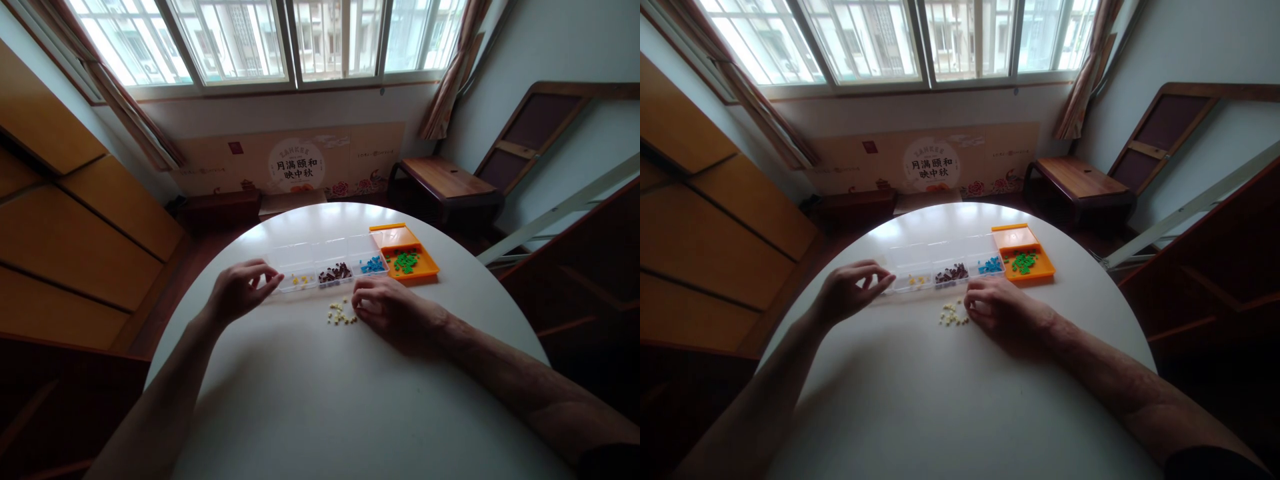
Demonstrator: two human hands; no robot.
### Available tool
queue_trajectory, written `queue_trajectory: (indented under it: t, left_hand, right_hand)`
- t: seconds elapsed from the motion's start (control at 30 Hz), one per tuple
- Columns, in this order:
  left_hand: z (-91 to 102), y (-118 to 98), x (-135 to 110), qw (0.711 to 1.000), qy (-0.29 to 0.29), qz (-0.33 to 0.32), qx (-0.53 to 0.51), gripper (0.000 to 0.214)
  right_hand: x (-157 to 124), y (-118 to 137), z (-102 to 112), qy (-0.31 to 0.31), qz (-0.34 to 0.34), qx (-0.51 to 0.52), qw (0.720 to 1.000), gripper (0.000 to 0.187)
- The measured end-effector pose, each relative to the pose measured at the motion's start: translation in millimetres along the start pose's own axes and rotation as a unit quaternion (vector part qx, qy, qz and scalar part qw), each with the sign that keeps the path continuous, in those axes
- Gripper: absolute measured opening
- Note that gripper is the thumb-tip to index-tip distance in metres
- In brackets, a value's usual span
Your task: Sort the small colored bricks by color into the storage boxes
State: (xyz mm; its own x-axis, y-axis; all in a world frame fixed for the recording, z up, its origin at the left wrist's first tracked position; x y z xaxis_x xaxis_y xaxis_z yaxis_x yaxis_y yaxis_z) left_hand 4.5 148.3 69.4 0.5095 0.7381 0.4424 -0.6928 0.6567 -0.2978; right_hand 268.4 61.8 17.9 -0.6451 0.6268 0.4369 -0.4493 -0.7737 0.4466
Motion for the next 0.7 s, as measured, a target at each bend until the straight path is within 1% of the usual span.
queue_trajectory:
  t: [0.07, 0.1, 0.17, 0.23, 0.27, 0.33, 0.4, 0.47, 0.57, 0.7]
  left_hand:
    - [-13.1, -24, -2, 0.997, 0.021, -0.067, -0.030, 0.034]
    - [-19.8, -34, -3, 0.995, 0.025, -0.088, -0.040, 0.032]
    - [-34.4, -54, -7, 0.990, 0.031, -0.121, -0.063, 0.027]
    - [-47.3, -71, -11, 0.985, 0.029, -0.136, -0.100, 0.022]
    - [-54.1, -76, -13, 0.984, 0.032, -0.129, -0.122, 0.020]
    - [-66.7, -83, -14, 0.979, 0.040, -0.094, -0.178, 0.019]
    - [-77.3, -87, -14, 0.969, 0.050, -0.059, -0.236, 0.020]
    - [-85.0, -90, -15, 0.956, 0.061, -0.041, -0.284, 0.020]
    - [-91.0, -93, -15, 0.945, 0.071, -0.035, -0.318, 0.021]
    - [-94.5, -92, -16, 0.942, 0.072, -0.017, -0.328, 0.023]
  right_hand:
    - [-1, -2, -3, -0.001, -0.002, 0.004, 1.000, 0.013]
    - [-1, -5, -4, -0.004, -0.003, 0.002, 1.000, 0.012]
    - [-2, -9, -7, -0.015, -0.001, 0.003, 1.000, 0.010]
    - [-3, -12, -8, -0.035, 0.006, 0.013, 0.999, 0.008]
    - [-3, -12, -7, -0.048, 0.012, 0.021, 0.999, 0.007]
    - [-3, -9, -5, -0.073, 0.025, 0.035, 0.996, 0.006]
    - [-2, -4, -2, -0.092, 0.039, 0.041, 0.994, 0.005]
    - [-2, 1, 0, -0.105, 0.050, 0.037, 0.992, 0.004]
    - [-2, 3, 1, -0.117, 0.059, 0.021, 0.991, 0.003]
    - [-3, 3, 1, -0.119, 0.059, 0.017, 0.991, 0.004]
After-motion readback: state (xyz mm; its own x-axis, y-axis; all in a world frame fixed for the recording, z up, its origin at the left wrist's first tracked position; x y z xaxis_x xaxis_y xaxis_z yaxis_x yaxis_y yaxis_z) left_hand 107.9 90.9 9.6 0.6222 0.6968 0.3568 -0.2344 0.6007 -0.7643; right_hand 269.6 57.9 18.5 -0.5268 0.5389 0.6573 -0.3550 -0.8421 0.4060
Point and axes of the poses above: each hand's wrist, its own x-axis towards the middle knuckle, its own z-axis out of the back of the hand, y = z × x, the point moved 9 cm from there along x, towards the middle knuckle, and after that the axes turned 2 degrees about z, right-handed, at the moved point
